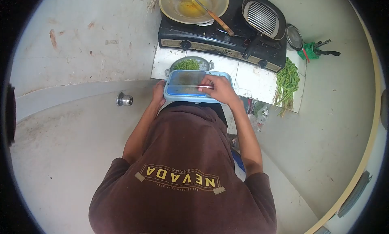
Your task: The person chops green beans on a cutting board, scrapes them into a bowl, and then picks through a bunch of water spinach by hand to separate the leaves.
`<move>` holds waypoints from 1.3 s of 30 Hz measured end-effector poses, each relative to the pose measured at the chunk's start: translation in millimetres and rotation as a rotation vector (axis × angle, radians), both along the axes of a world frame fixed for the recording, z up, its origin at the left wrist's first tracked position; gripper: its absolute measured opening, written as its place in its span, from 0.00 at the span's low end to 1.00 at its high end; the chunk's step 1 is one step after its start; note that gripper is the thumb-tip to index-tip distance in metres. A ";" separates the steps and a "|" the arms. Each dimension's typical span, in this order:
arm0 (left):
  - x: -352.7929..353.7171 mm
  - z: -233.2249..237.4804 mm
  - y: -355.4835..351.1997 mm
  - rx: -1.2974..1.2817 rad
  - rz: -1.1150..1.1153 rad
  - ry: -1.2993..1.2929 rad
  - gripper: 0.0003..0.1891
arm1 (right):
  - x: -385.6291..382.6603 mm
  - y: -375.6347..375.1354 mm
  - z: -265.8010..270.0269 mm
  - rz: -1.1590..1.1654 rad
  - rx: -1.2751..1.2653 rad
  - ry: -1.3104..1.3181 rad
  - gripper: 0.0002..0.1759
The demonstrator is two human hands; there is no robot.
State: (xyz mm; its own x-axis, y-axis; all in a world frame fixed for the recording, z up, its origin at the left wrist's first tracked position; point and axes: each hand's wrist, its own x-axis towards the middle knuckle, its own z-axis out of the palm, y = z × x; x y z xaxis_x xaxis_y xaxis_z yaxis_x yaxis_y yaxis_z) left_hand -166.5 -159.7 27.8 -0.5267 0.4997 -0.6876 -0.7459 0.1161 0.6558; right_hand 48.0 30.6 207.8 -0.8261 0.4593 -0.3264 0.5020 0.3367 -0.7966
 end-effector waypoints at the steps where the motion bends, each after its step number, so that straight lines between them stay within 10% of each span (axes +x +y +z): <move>1: -0.4 3.7 0.3 0.010 -0.001 -0.016 0.16 | 0.6 1.7 -4.8 0.052 0.054 -0.011 0.16; 10: 1.7 5.8 -3.2 0.007 -0.047 0.036 0.16 | -9.7 15.6 -61.5 -0.057 0.425 -0.159 0.18; 16: -3.5 1.4 -2.4 0.022 -0.004 -0.008 0.16 | -3.8 12.8 -26.6 0.064 -0.050 -0.029 0.19; 23: -1.4 23.1 6.0 -0.026 -0.057 0.043 0.18 | -14.6 15.5 -55.3 -0.054 0.464 -0.150 0.16; 39: -2.8 23.1 16.3 0.035 -0.051 0.001 0.16 | -76.1 38.7 40.1 0.453 0.569 -0.144 0.08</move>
